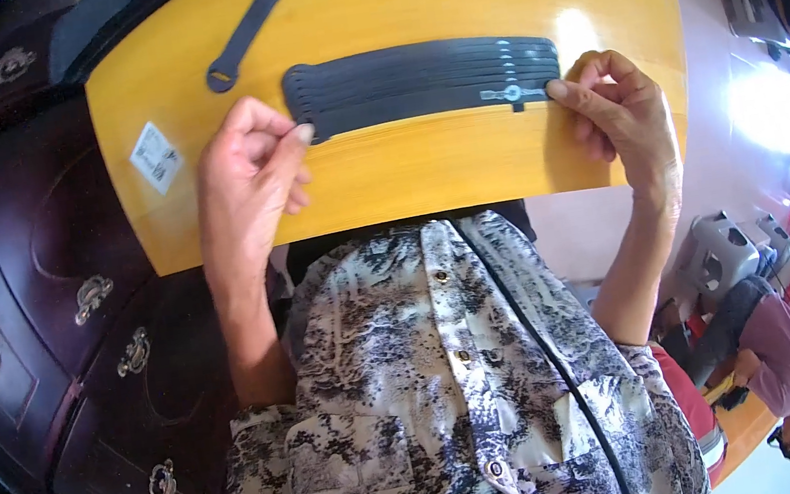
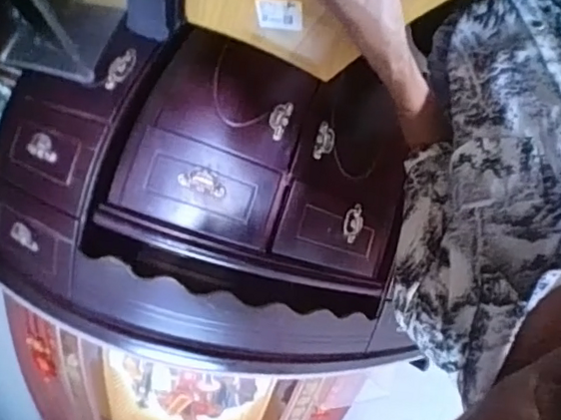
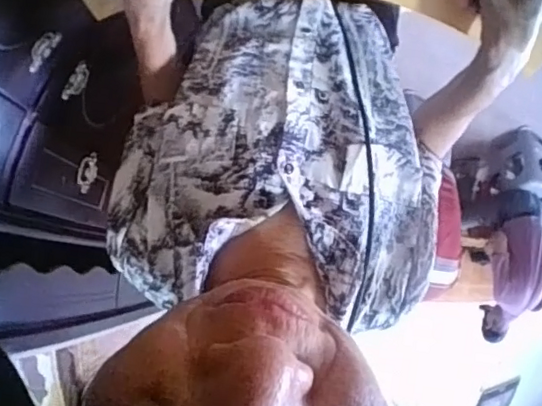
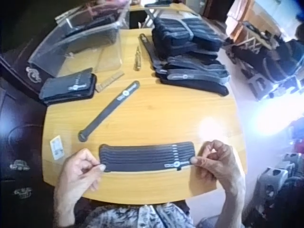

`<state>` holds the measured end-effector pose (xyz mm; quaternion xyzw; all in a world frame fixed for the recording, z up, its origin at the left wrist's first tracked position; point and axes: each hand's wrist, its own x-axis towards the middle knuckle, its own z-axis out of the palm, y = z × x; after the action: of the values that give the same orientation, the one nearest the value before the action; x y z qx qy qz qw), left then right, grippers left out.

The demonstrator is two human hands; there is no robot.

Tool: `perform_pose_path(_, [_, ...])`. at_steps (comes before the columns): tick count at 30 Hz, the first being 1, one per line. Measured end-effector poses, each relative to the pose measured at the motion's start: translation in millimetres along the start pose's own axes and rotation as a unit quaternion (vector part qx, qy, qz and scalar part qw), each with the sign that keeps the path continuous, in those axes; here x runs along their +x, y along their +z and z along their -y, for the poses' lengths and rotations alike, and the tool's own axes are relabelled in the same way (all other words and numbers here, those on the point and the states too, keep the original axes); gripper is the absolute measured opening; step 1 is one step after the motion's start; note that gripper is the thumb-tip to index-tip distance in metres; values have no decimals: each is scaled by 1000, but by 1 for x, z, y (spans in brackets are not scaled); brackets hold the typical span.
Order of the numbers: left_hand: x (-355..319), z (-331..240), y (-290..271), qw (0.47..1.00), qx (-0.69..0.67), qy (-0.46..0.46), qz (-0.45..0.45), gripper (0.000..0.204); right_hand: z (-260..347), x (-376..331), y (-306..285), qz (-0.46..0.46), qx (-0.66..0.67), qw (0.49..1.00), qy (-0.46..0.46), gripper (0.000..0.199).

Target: The person is inspecting, peeling apart, and stacking elastic fabric straps at a workspace.

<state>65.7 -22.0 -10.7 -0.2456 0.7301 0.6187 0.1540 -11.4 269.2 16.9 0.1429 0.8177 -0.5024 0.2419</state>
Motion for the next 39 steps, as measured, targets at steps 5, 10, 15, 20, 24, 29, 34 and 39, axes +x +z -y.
perform_pose_path(5, [9, 11, 3, 1000, -13, -6, -20, 14, -2, 3, 5, -23, -50, 998, -8, 21])
perform_pose_path(10, [-4, 9, 11, 987, -6, 100, -127, 10, 2, -11, 17, -43, -9, 994, -98, 18])
perform_pose_path(15, [-1, 4, 40, 960, 70, 263, -66, 6, 14, -9, 81, 33, -101, 966, -235, 22])
perform_pose_path(20, [19, 7, 51, 973, 52, 223, -38, 7, 16, 15, 99, 28, -172, 956, -236, 28])
perform_pose_path(24, [22, 5, 49, 982, 13, 189, -11, 8, 9, 18, 86, 75, -39, 980, -179, 31])
perform_pose_path(29, [22, 10, 47, 981, 9, 195, -9, 6, 4, 19, 42, -11, -20, 991, -129, 35])
perform_pose_path(34, [21, 8, 40, 980, 27, 196, 3, 6, 13, 23, 37, -56, -95, 992, -66, 42])
perform_pose_path(39, [19, 10, 17, 970, -173, 142, 92, 12, 5, 24, 30, -38, -51, 995, -75, 42])
